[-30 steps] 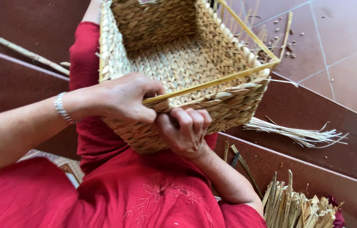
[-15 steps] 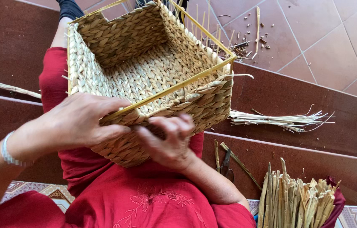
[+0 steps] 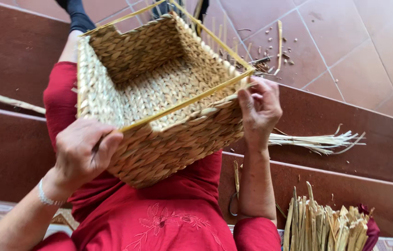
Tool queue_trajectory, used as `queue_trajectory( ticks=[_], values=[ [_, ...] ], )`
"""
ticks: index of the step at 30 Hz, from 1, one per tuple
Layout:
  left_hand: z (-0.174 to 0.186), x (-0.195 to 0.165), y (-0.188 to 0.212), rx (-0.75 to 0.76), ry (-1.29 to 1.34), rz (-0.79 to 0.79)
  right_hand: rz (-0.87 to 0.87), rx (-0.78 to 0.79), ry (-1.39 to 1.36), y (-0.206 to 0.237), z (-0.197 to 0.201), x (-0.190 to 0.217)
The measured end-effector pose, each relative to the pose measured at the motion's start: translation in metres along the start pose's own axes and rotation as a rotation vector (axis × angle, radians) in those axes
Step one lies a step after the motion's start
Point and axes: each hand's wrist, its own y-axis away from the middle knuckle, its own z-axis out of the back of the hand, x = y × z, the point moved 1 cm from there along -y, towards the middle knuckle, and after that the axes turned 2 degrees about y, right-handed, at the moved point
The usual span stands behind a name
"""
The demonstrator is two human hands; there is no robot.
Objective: The person trims protruding straw ends from a rectangular woven basket using shears, then weaves a new straw strip along the top rim to finish the edge. The basket is rotated and repositioned on the lap as the person works.
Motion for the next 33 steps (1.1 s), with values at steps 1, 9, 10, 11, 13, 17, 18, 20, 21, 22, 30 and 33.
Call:
queue_trajectory(
  ticks=[1,9,10,11,13,17,18,20,21,22,30,33],
  values=[
    [-0.001,0.004,0.0,-0.007,-0.008,-0.005,-0.042,-0.024,-0.008,-0.003,-0.001,-0.003],
    [0.0,0.028,-0.027,-0.023,0.04,-0.002,-0.084,-0.091,-0.133,-0.036,-0.01,-0.043],
    [0.001,0.031,-0.033,-0.004,0.065,0.056,-0.04,-0.101,-0.12,-0.04,-0.013,-0.047],
    [0.0,0.034,-0.038,0.016,0.092,0.112,0.006,-0.113,-0.107,-0.043,-0.016,-0.05],
    [0.001,0.037,-0.042,-0.007,0.21,0.081,0.057,-0.141,-0.097,-0.049,-0.02,-0.056],
    [-0.009,0.039,-0.035,-0.132,0.317,0.007,0.032,-0.157,-0.099,-0.058,-0.013,-0.067],
    [-0.014,0.037,-0.03,-0.153,0.283,0.06,0.013,-0.149,-0.095,-0.059,-0.01,-0.069],
    [-0.028,0.029,-0.022,-0.181,0.104,-0.099,0.059,-0.141,-0.103,-0.06,-0.005,-0.074],
    [-0.036,0.025,-0.021,-0.204,0.006,-0.18,0.092,-0.133,-0.114,-0.064,-0.004,-0.077],
    [-0.045,0.019,-0.018,-0.197,0.047,-0.187,0.077,-0.131,-0.154,-0.067,-0.003,-0.081],
    [-0.057,-0.008,-0.006,-0.143,0.025,-0.252,-0.038,-0.122,-0.292,-0.062,0.024,-0.119],
    [-0.068,-0.016,-0.009,-0.018,0.141,-0.264,-0.037,-0.107,-0.329,-0.053,0.038,-0.13]
  ],
)
